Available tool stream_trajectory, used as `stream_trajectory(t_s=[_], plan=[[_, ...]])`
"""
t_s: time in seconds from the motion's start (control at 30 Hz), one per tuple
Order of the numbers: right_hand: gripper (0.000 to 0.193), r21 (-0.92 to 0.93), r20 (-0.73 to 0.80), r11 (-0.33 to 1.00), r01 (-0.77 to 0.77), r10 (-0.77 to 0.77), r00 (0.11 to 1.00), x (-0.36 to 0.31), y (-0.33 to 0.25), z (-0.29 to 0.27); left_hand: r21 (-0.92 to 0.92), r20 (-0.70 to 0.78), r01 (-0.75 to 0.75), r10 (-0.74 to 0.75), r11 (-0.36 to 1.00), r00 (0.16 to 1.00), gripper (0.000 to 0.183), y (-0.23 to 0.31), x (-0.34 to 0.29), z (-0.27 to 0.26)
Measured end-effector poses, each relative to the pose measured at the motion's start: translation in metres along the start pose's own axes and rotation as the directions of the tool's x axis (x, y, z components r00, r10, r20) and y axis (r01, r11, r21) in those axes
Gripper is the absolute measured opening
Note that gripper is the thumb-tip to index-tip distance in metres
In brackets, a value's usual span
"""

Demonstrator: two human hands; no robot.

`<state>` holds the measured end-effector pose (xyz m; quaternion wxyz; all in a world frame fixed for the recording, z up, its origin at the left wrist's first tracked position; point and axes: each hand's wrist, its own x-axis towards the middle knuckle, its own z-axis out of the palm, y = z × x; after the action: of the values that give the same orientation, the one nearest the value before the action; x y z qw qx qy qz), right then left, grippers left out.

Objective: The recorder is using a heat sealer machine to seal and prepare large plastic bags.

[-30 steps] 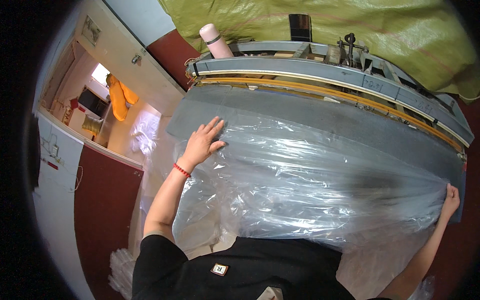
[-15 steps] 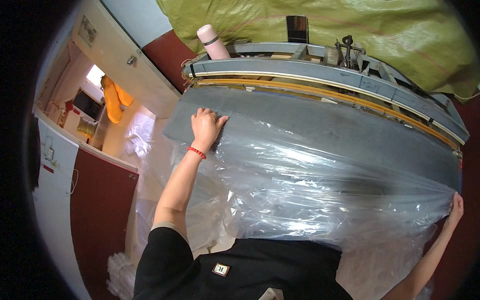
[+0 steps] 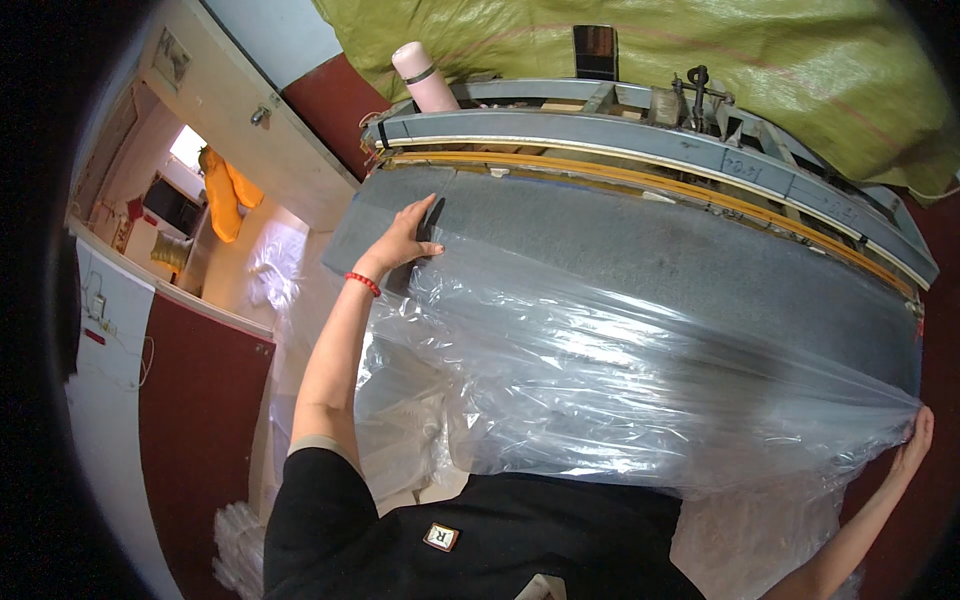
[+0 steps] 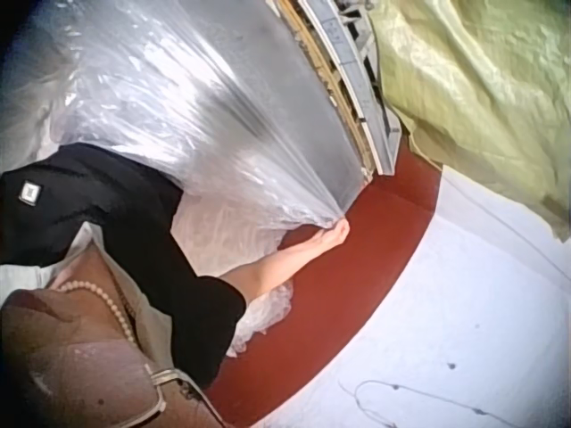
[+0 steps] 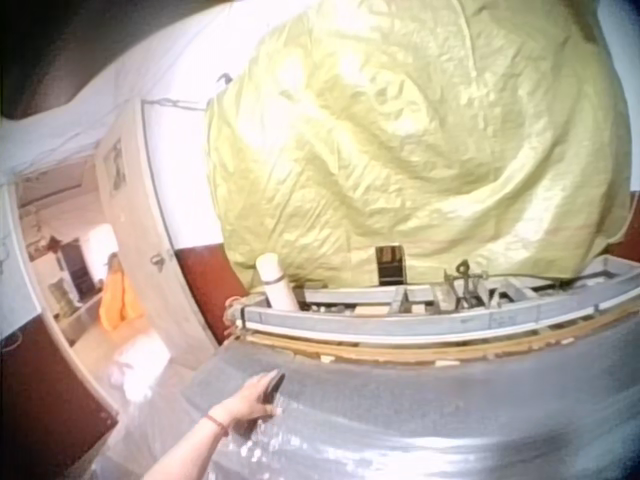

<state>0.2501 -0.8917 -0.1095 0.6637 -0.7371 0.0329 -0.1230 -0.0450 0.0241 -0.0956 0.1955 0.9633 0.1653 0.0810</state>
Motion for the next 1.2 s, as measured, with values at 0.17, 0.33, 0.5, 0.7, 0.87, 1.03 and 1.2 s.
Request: stream_trajectory(t_s=[0.17,0.33,0.5,0.7,0.87,1.03,1.2], plan=[[0.020,0.035,0.060,0.999,-0.004,0.002,0.998,0.018,0.013,-0.022,0.091,0.117,-0.035,0.024,0.995,0.993,0.071,0.003,0.012,-0.013],[0.020,0.044,-0.001,0.999,-0.006,0.006,1.000,0.013,0.008,0.011,-0.031,0.223,0.069,-0.060,0.997,0.973,0.034,0.004,0.016,-0.016],[0.026,0.055,-0.003,0.998,-0.018,0.018,1.000,0.036,0.012,0.023,-0.409,0.299,0.268,-0.149,0.873,0.943,0.017,0.013,0.022,-0.018],[0.029,0.135,-0.076,0.990,-0.027,0.038,0.996,0.127,0.027,0.005,-0.885,-0.188,-0.036,-0.285,0.464,0.940,0.004,0.073,0.056,-0.018],[0.031,-0.707,-0.284,0.683,0.186,-0.515,0.808,0.118,0.036,0.139,-0.793,-0.456,-0.107,-0.467,0.600,0.758,0.014,0.056,0.092,0.042],[0.018,-0.131,-0.278,0.948,0.290,-0.315,0.907,0.127,0.049,0.217,-0.800,-0.485,-0.113,-0.525,0.589,0.700,0.015,-0.002,0.124,0.060],[0.021,-0.122,-0.378,0.961,0.248,-0.276,0.884,0.130,0.039,0.229,-0.757,-0.526,-0.167,-0.436,0.632,0.730,0.021,-0.014,0.141,0.064]])
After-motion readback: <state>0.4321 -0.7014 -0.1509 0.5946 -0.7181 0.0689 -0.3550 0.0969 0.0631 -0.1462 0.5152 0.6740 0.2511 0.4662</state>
